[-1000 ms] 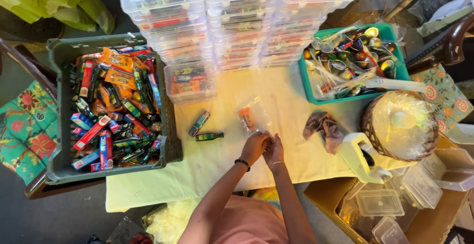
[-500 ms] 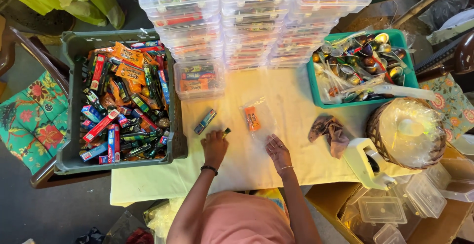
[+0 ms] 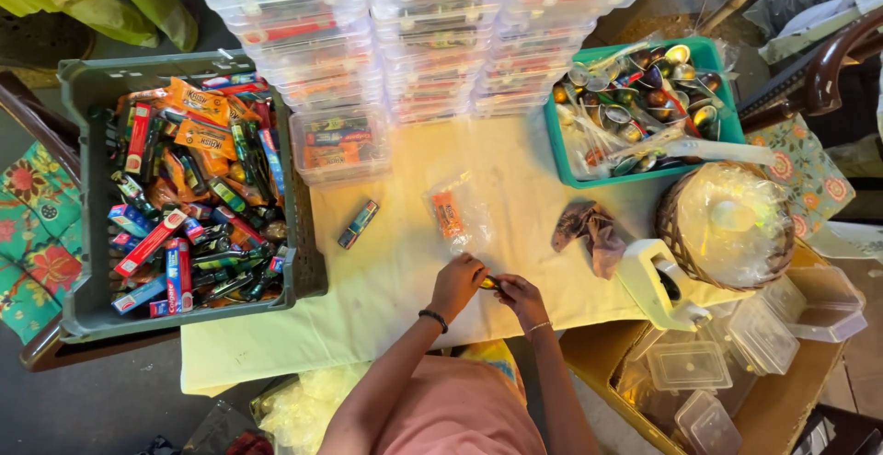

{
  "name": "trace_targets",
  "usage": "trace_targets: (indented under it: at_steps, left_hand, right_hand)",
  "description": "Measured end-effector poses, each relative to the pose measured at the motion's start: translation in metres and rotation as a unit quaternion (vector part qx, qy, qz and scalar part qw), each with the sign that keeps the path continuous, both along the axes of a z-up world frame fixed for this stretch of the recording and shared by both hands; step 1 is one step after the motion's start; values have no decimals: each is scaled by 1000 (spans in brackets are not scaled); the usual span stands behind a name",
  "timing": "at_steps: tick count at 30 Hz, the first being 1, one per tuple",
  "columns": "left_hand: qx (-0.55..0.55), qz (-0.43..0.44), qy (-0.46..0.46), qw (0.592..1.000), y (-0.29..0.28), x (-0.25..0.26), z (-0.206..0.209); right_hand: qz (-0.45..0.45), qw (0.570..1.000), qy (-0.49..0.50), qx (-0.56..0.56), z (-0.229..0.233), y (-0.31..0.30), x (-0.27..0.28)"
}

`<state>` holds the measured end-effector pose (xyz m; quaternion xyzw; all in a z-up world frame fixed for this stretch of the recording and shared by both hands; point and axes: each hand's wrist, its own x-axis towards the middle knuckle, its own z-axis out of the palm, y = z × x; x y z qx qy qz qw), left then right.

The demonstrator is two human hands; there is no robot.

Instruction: The person selects small snack packets from a green crate and places them into clear plastic bags. They then place the filled bags into clear plastic containers and stack them on the table.

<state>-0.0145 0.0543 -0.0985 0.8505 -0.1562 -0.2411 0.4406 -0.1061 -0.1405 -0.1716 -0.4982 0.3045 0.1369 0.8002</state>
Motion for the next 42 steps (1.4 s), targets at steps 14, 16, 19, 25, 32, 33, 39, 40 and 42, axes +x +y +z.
trace_targets:
  at_steps: [14, 16, 19, 25, 32, 33, 39, 40, 42]
  left_hand:
    - [87, -17, -287, 954, -6, -17, -24]
    - [80, -26, -293, 952, -8, -15, -21]
    - [78, -18, -298, 951, -9, -14, -26]
    - [103, -5, -287, 952, -2, -11, -33]
    - [63, -10, -265, 962, 2, -2, -11]
    - [58, -10, -252, 966, 2, -1, -9]
    - [30, -14, -233, 972, 1, 10, -18]
    - [25, -15, -243, 970, 0, 13, -23]
    - [19, -22, -234, 972, 1, 19, -23]
  right_hand:
    - [-244, 965, -77, 62, -29, 48, 10]
    - [-292, 954, -67, 24, -43, 61, 25]
    - [-279, 955, -34, -99, -18, 85, 60]
    - [-391, 911, -79, -104, -27, 84, 89]
    - [-316, 923, -90, -200, -12, 87, 109]
    - [-299, 928, -30, -222, -2, 89, 112]
    - [-292, 926, -52, -236, -50, 78, 112]
    - [-279, 937, -97, -184, -58, 77, 110]
    - [-284, 951, -87, -88, -35, 83, 110]
